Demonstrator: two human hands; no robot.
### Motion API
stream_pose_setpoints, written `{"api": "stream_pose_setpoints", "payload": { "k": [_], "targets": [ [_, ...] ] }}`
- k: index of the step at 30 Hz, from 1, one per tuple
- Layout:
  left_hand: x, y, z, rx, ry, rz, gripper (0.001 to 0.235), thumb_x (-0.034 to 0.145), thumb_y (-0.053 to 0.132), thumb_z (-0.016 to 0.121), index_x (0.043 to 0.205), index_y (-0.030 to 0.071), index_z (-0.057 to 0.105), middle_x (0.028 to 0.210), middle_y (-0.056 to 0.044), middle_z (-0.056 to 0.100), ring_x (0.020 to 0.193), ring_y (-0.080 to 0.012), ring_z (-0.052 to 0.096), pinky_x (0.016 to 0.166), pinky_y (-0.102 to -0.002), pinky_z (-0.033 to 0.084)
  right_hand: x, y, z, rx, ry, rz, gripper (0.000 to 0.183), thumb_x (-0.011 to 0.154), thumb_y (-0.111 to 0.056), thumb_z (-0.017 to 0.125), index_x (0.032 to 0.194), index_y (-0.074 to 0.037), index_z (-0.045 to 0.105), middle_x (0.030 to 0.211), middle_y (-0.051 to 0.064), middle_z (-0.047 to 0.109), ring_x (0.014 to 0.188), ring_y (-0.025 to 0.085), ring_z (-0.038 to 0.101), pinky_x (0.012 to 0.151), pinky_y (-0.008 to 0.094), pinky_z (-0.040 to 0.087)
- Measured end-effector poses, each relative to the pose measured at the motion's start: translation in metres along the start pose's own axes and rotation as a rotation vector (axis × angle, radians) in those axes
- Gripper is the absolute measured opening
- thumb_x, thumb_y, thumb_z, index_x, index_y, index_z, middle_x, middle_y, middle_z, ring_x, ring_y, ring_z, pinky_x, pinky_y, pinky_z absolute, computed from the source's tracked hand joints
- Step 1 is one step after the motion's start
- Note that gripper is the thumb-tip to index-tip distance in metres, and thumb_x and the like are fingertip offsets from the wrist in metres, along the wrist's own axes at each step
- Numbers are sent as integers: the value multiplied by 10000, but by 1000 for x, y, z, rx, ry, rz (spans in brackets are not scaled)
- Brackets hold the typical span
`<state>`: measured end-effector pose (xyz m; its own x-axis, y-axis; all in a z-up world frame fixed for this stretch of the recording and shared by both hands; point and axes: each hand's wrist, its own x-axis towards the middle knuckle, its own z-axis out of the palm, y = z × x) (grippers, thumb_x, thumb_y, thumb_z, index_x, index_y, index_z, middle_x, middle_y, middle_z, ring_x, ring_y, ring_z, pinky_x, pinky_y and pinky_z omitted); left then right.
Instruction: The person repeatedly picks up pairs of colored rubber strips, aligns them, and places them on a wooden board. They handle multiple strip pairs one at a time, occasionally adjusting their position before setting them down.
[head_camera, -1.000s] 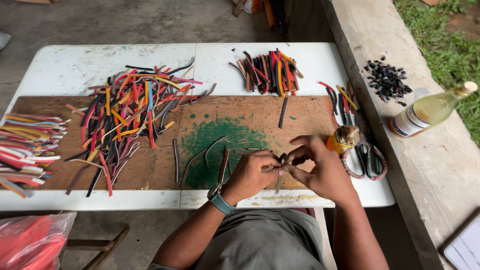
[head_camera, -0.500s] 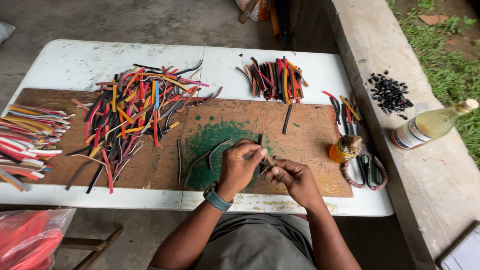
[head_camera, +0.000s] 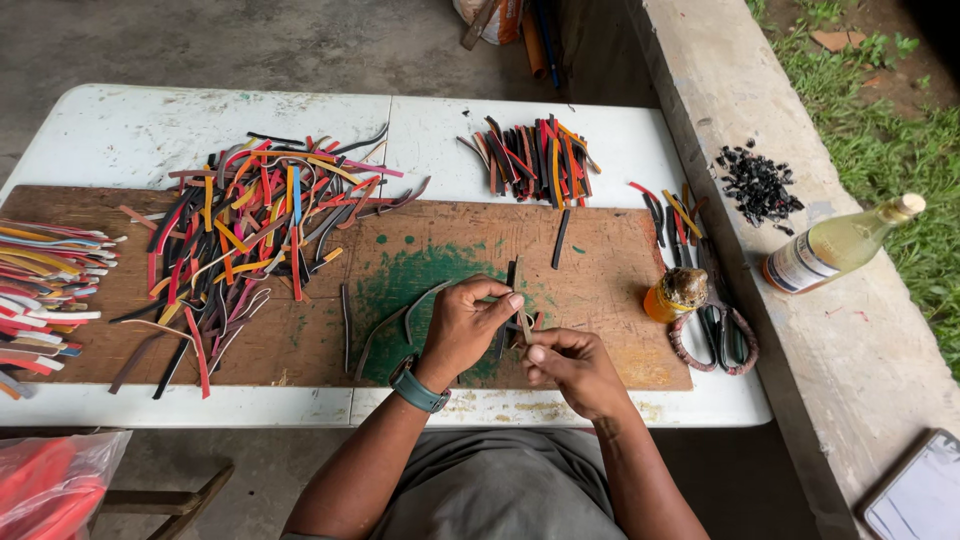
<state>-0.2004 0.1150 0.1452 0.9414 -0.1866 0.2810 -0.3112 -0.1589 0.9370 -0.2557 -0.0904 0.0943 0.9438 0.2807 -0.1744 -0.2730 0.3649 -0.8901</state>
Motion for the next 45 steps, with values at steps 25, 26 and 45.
{"api": "stream_pose_setpoints", "payload": {
  "k": [25,26,45],
  "targets": [
    [-9,30,-11,-349,-328,-24,566,895,-134,640,1441,-9,559,1436,-93,534,1145,-157,658,923,-270,643,5,-5,-5,256,68,-37,156,886,10,740,1034,34,698,925,142,743,830,215,760,752,339,654],
    [-9,30,-10,-348,-324,-4,596,884,-141,643,1454,-3,535,1456,-91,515,1202,-159,629,932,-270,642,5,-5,-5,283,50,-32,142,892,13,732,1026,37,693,931,141,740,844,217,764,771,343,656],
    [-13,40,-9,-251,-290,17,760,828,-160,664,1527,46,450,1535,-97,430,1376,-188,526,906,-248,639,-1,-3,3,193,79,-107,248,907,53,710,1151,42,665,960,99,708,843,190,737,771,345,654]
  ]
}}
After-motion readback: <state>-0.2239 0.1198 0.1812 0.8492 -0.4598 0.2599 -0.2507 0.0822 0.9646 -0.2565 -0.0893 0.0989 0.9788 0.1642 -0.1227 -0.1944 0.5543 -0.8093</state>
